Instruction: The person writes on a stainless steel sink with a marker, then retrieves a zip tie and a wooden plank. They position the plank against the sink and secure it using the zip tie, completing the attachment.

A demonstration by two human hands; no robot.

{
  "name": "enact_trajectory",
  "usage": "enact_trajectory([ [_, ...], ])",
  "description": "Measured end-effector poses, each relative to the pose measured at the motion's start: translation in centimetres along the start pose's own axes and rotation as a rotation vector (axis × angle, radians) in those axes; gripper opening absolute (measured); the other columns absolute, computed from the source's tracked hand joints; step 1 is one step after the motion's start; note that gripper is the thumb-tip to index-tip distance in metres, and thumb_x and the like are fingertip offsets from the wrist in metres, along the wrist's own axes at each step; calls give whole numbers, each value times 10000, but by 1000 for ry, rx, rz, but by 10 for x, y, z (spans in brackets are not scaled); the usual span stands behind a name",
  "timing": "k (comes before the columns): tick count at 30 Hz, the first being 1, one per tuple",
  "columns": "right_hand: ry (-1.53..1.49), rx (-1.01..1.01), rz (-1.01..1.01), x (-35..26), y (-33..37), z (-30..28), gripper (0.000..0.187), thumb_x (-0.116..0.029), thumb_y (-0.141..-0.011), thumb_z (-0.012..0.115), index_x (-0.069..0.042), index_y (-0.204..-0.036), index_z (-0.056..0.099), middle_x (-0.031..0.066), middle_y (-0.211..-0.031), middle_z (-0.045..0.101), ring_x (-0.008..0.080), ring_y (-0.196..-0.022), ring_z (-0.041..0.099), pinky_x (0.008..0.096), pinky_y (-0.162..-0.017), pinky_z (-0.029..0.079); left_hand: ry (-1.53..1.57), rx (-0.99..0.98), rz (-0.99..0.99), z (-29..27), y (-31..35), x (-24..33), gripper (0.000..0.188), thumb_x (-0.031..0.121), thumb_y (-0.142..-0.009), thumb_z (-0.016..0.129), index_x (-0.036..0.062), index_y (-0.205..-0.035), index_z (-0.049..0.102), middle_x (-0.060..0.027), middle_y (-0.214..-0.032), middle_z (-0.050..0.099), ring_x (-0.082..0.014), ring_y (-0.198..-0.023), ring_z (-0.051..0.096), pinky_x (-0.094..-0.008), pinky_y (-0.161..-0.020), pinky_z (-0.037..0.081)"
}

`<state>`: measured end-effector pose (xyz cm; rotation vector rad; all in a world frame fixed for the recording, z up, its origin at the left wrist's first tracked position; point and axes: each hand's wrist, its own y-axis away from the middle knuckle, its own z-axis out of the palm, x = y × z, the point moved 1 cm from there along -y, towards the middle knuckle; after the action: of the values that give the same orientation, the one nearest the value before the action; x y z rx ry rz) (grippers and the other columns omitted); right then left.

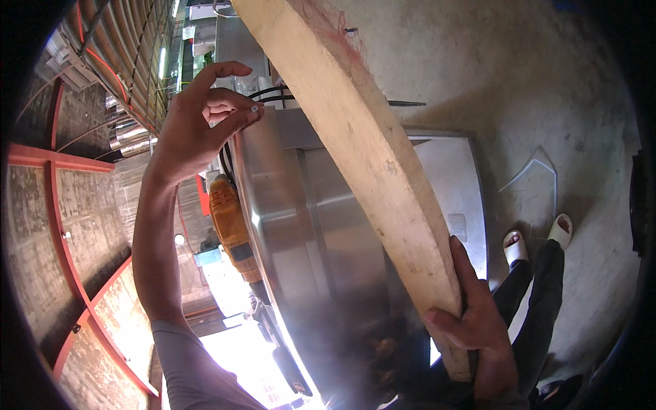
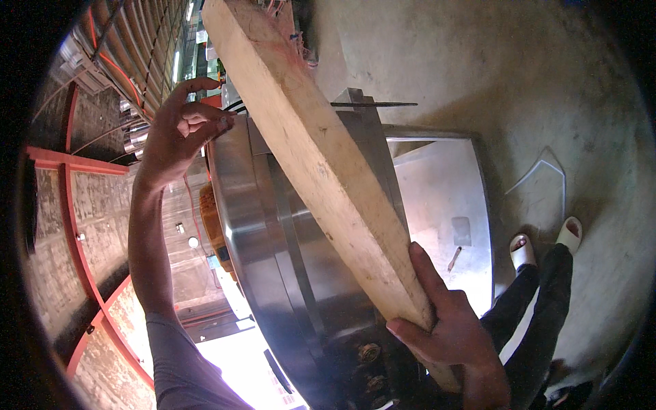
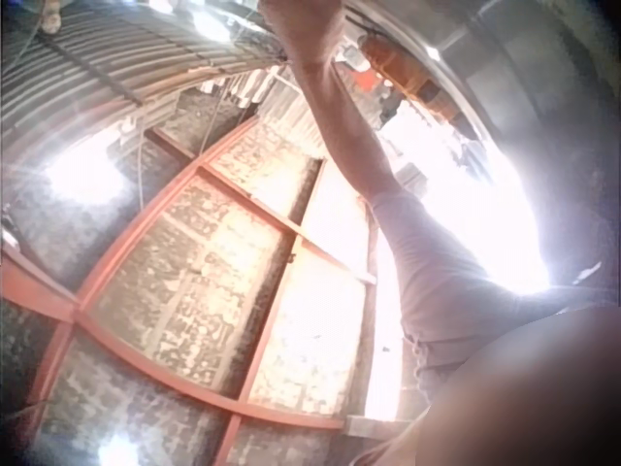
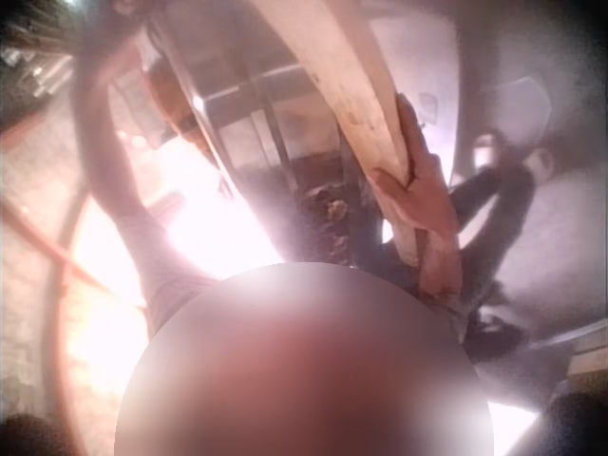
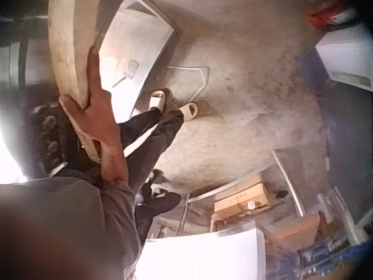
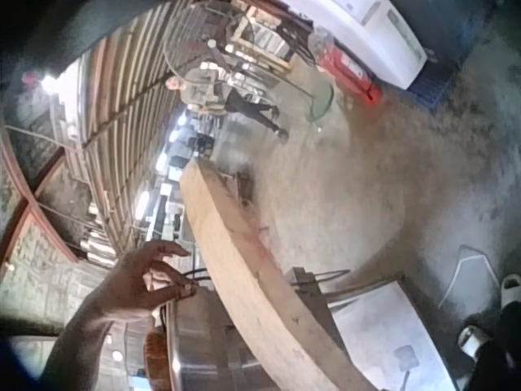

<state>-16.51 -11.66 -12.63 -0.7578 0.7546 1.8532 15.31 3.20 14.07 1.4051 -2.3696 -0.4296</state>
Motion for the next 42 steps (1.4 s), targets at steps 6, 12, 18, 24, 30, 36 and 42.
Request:
enact_trajectory([
  [6, 13, 18, -31, 3, -1, 0, 1050, -357, -847, 778, -119, -1634, 125, 278, -1239, 669, 368, -1021, 731, 441, -976, 546, -28, -26, 5, -2, -2, 2, 392, 61, -927, 736, -32, -1267, 565, -110, -1120, 717, -188, -1029, 724, -340, -964, 569],
  [12, 33, -24, -27, 0, 0, -2, 1025, -366, -870, 755, -123, -1635, 118, 307, -1195, 675, 376, -978, 741, 463, -965, 556, -40, -20, 4, -3, -4, 1, 356, 72, -917, 754, -45, -1215, 599, -113, -1212, 665, -192, -1028, 723, -347, -966, 571],
  [18, 33, -76, -8, -4, -2, 0, 1022, -381, -889, 739, -133, -1639, 89, 308, -1186, 678, 371, -965, 745, 473, -966, 559, -31, -49, -9, -5, -4, -1, 466, 55, -925, 737, -24, -1324, 511, -92, -1010, 749, -183, -1046, 716, -362, -981, 555],
  [24, 86, -74, 16, -2, -1, 2, 1020, -416, -896, 724, -132, -1639, 85, 307, -1185, 678, 383, -961, 743, 471, -961, 562, -16, -72, -13, -6, -5, -2, 482, 32, -935, 708, 3, -1360, 481, -112, -991, 765, -205, -1090, 704, -373, -1014, 529],
  [30, 89, -79, 18, -1, -1, 4, 1028, -406, -888, 731, -122, -1637, 87, 303, -1170, 685, 383, -959, 743, 462, -957, 564, -28, -80, -8, -7, -4, -3, 490, 29, -933, 710, 1, -1364, 478, -100, -997, 764, -203, -1091, 703, -368, -1009, 532],
  [36, 81, -99, 147, -7, 3, 4, 1035, -397, -886, 733, -114, -1636, 78, 297, -1156, 692, 379, -957, 742, 438, -951, 563, -40, -63, 15, -4, -3, -2, 513, 26, -932, 712, -12, -1382, 469, -97, -981, 761, -187, -1057, 712, -353, -994, 547],
  [42, 104, -115, 180, -4, 14, 18, 1026, -409, -904, 706, -64, -1627, 64, 309, -1253, 645, 386, -1023, 722, 436, -984, 541, -83, 22, 97, 0, 2, -5, 655, 17, -922, 717, -6, -1474, 366, -98, -958, 760, -189, -1006, 729, -371, -973, 571],
])
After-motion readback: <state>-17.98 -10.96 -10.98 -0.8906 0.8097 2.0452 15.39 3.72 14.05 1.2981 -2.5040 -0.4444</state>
